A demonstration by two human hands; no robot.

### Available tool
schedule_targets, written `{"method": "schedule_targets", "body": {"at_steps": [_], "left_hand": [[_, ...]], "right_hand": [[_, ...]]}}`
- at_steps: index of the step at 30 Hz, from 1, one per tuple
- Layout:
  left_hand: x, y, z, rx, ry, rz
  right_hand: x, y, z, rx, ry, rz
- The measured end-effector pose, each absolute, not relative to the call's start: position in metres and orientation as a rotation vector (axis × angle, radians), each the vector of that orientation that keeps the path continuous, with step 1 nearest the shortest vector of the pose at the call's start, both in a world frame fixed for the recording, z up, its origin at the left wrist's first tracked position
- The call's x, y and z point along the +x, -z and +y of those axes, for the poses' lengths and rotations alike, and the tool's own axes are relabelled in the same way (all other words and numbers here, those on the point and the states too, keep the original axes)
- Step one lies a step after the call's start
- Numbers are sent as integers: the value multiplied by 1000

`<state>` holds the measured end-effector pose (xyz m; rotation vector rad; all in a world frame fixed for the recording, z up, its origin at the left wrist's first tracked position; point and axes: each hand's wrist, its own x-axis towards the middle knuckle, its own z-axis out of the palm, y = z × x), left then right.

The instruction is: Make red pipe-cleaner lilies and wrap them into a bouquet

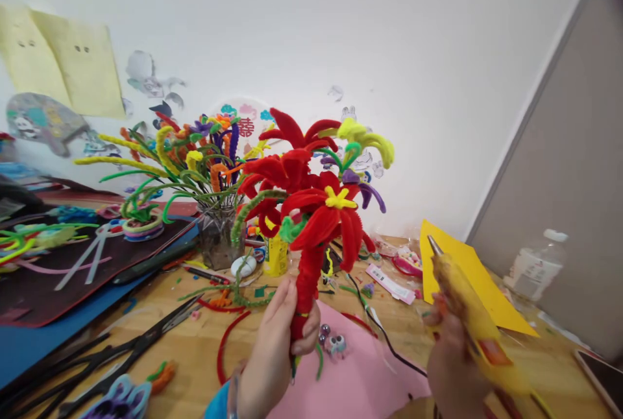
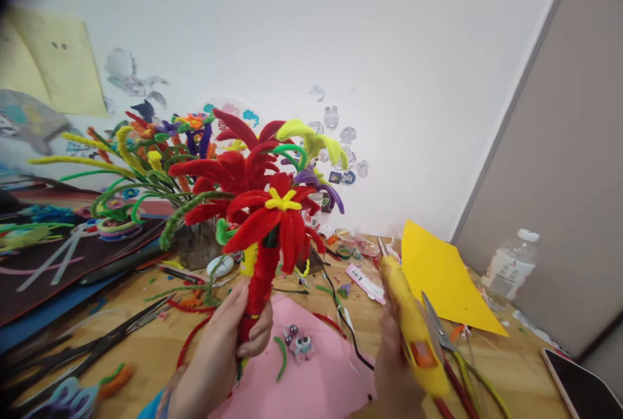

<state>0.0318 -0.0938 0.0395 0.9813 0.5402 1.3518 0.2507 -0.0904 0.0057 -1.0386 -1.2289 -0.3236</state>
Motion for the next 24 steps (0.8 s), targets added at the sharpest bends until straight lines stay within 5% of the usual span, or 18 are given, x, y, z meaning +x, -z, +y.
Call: {"method": "schedule_targets", "body": {"at_steps": [5, 11, 17, 24], "left_hand": [[34, -40, -96, 1030, -1295, 514], [35, -36, -99, 1042, -1207, 467], [39, -33, -103, 1059, -1082, 432], [49, -33, -110, 1076, -993, 520]], "right_hand": [[252, -8, -69, -1603, 567, -1459], [239, 33, -57, -1930, 424, -1926], [232, 12, -65, -1583, 251, -1916], [190, -19, -98, -746, -679, -1639]]}}
